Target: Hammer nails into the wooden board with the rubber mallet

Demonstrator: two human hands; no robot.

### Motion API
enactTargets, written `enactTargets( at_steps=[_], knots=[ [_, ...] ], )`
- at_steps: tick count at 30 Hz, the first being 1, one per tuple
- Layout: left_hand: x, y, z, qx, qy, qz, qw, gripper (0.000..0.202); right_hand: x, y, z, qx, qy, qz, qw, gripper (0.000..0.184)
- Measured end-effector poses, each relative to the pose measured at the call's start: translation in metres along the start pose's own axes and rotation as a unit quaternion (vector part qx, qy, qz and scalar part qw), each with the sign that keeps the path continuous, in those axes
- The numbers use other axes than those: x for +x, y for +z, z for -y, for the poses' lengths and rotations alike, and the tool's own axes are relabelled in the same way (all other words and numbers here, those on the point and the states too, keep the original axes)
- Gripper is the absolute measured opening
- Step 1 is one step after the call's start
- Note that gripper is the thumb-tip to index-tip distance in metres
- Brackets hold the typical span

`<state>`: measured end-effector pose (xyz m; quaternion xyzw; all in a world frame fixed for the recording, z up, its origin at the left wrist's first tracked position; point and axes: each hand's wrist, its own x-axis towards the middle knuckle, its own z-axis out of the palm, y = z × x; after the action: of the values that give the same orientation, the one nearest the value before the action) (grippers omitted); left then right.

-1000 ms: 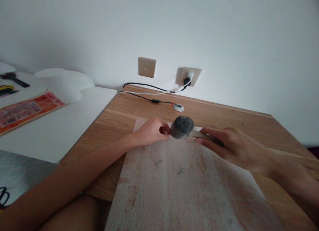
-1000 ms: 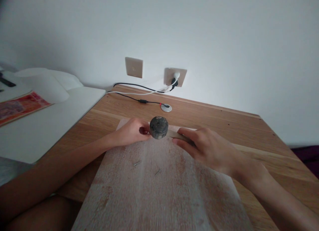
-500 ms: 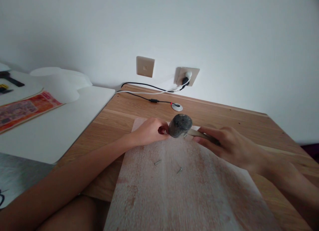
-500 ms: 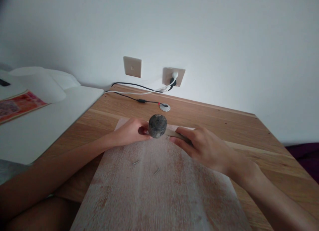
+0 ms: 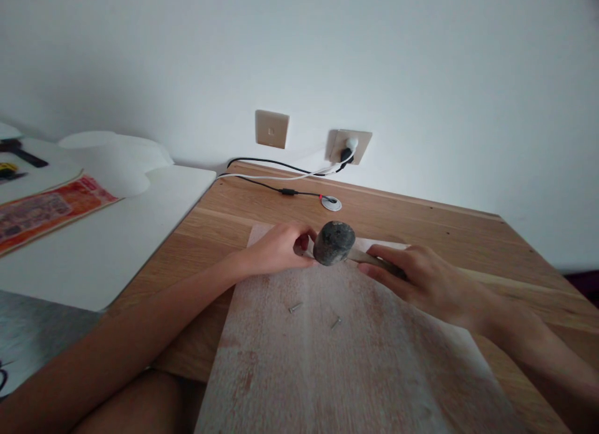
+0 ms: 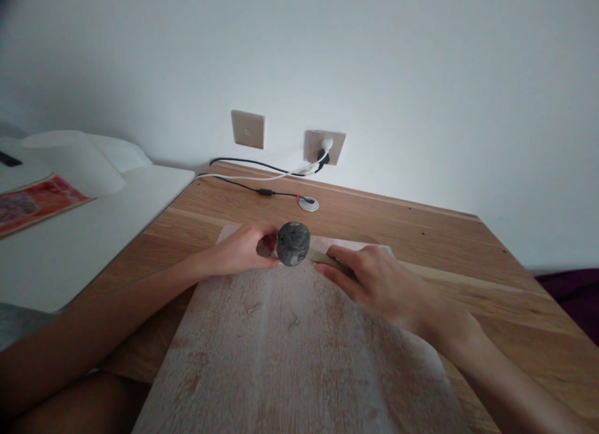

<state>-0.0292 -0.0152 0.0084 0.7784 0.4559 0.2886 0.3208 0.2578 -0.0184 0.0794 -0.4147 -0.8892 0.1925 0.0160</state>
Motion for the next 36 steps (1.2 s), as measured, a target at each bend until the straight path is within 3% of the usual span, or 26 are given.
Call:
enactTargets(
  at_steps=[2, 5, 9, 11, 15, 18, 23, 26, 29, 32, 36],
  knots=[
    [-0.002, -0.004, -0.003, 0.01, 0.009, -0.01, 1.0, 0.029, -0.006, 0.0, 0.002, 0.001, -0.001, -0.009, 1.0, 0.056],
    [-0.009, -0.017, -0.018, 0.04, 0.035, 0.002, 0.999, 0.019, -0.026, 0.003, 0.003, 0.025, 0.002, -0.051, 0.998, 0.053],
    [-0.024, -0.032, -0.049, 0.123, 0.049, 0.154, 0.979, 0.02, -0.066, 0.022, -0.008, 0.044, 0.063, -0.054, 0.996, 0.044],
    [-0.032, -0.031, -0.062, 0.186, 0.05, 0.216, 0.957, 0.024, -0.082, 0.036, -0.015, 0.037, 0.088, -0.014, 0.995, 0.042],
    [-0.043, -0.019, -0.076, 0.266, 0.074, 0.254, 0.927, 0.015, -0.093, 0.056, -0.019, 0.012, 0.083, -0.071, 0.994, 0.053],
    [-0.047, -0.013, -0.077, 0.275, 0.085, 0.263, 0.921, 0.015, -0.092, 0.06, -0.014, -0.005, 0.06, -0.102, 0.993, 0.059],
    [-0.042, -0.018, -0.065, 0.231, 0.073, 0.225, 0.944, 0.018, -0.09, 0.06, -0.009, -0.013, 0.038, -0.12, 0.992, 0.059],
    [-0.029, -0.026, -0.049, 0.103, 0.051, 0.193, 0.974, 0.019, -0.09, 0.061, -0.01, 0.002, 0.04, -0.117, 0.992, 0.061],
    [-0.017, -0.034, -0.027, 0.003, 0.031, 0.093, 0.995, 0.012, -0.092, 0.063, -0.012, -0.003, 0.049, -0.117, 0.992, 0.058],
    [-0.012, -0.037, -0.007, -0.043, 0.021, -0.008, 0.999, 0.004, -0.092, 0.064, -0.014, -0.007, 0.056, -0.12, 0.991, 0.055],
    [-0.015, -0.03, 0.01, -0.067, 0.032, -0.088, 0.993, 0.012, -0.091, 0.064, -0.015, -0.005, 0.06, -0.128, 0.99, 0.063]
  ],
)
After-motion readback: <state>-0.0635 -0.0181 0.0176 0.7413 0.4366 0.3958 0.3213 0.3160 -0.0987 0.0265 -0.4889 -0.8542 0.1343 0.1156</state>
